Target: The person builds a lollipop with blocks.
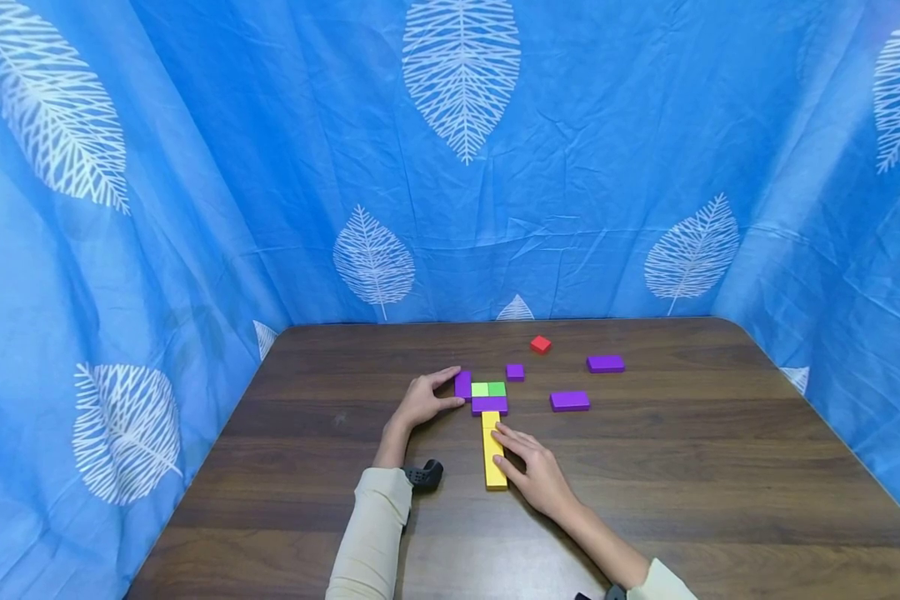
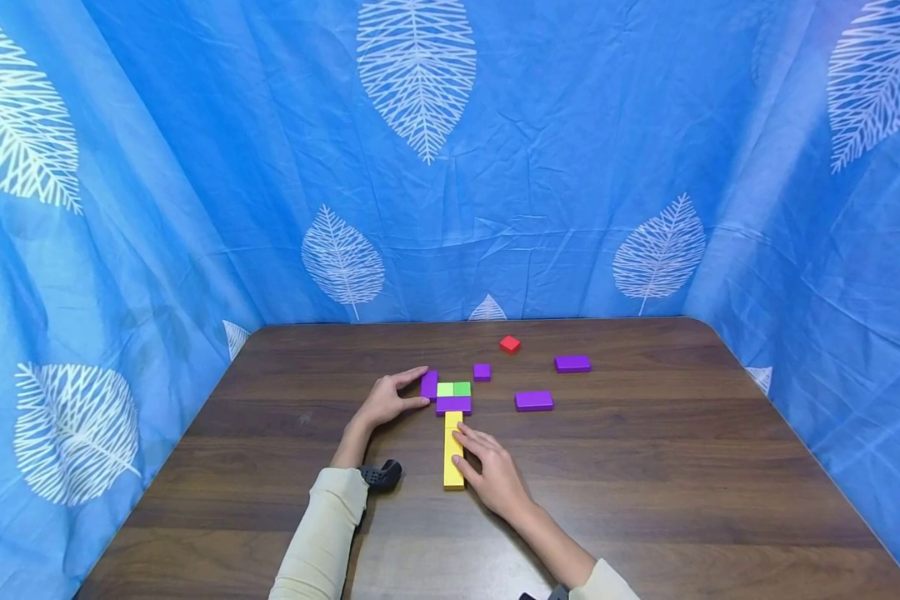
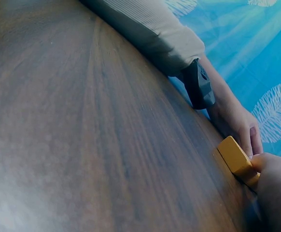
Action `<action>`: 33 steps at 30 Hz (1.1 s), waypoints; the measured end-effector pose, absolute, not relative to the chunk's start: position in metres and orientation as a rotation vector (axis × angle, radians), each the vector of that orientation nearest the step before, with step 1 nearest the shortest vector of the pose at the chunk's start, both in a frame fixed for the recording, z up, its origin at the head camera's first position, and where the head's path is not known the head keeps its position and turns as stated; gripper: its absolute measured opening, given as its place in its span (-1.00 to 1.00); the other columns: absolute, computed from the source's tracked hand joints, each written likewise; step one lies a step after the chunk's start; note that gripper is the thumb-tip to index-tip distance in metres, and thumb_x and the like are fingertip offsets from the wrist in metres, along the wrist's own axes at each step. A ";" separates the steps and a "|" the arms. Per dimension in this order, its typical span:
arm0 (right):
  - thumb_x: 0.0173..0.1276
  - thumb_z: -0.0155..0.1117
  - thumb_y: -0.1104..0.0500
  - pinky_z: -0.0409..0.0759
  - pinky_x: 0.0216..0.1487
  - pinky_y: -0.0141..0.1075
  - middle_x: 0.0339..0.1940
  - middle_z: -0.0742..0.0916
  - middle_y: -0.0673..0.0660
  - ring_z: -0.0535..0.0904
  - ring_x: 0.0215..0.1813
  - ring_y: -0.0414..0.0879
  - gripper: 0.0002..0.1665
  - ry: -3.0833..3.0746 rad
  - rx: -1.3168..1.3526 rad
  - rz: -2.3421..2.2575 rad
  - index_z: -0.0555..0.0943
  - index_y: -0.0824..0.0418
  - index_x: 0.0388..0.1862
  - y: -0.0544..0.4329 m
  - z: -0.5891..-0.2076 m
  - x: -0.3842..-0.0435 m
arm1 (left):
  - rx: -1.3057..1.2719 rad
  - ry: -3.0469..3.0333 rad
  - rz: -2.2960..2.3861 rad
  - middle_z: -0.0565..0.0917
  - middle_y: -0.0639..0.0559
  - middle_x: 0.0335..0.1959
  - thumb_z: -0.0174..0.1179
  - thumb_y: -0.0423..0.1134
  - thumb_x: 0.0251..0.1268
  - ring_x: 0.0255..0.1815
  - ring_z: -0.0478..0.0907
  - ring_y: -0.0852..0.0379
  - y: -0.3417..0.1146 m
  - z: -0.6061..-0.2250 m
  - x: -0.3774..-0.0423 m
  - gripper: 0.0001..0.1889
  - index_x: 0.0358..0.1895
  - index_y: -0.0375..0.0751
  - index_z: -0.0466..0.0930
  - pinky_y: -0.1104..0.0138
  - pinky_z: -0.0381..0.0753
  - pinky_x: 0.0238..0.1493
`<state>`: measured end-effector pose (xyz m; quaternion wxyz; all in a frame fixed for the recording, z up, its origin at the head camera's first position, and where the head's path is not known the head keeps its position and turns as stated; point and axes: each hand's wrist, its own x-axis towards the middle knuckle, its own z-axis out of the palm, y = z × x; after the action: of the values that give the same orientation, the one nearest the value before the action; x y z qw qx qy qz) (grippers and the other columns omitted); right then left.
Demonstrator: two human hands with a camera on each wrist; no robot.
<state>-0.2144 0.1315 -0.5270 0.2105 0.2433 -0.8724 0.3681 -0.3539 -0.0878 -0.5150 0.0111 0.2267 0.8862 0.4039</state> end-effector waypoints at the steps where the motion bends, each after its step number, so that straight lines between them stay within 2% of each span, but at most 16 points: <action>1: 0.21 0.32 0.18 0.45 0.09 0.00 0.15 0.58 0.17 0.49 0.14 0.08 -0.54 -2.425 0.677 1.024 0.57 0.26 0.10 0.132 -0.527 -0.214 | 0.710 2.763 1.262 0.39 0.01 0.27 0.31 -0.01 0.09 0.31 0.26 0.06 -0.088 -0.515 -0.354 -0.34 0.29 -0.09 0.38 0.17 0.23 0.29; 19: 0.22 0.31 0.18 0.44 0.10 -0.01 0.16 0.57 0.16 0.48 0.15 0.06 -0.54 -2.415 0.689 1.022 0.57 0.26 0.10 0.132 -0.527 -0.215 | 0.703 2.752 1.294 0.37 0.04 0.30 0.31 0.00 0.08 0.33 0.23 0.09 -0.089 -0.513 -0.353 -0.31 0.31 -0.11 0.34 0.17 0.20 0.31; 33: 0.27 0.26 0.14 0.44 0.13 -0.04 0.19 0.55 0.12 0.47 0.18 0.02 -0.56 -2.428 0.648 1.078 0.56 0.22 0.12 0.133 -0.527 -0.214 | 0.720 2.768 1.293 0.42 -0.01 0.25 0.31 -0.01 0.09 0.30 0.28 0.05 -0.090 -0.512 -0.352 -0.35 0.26 -0.17 0.40 0.16 0.24 0.29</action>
<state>-0.2142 0.1326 -0.5267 0.2022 0.2323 -0.8695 0.3861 -0.3521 -0.0902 -0.5124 0.0014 0.2295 0.8819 0.4118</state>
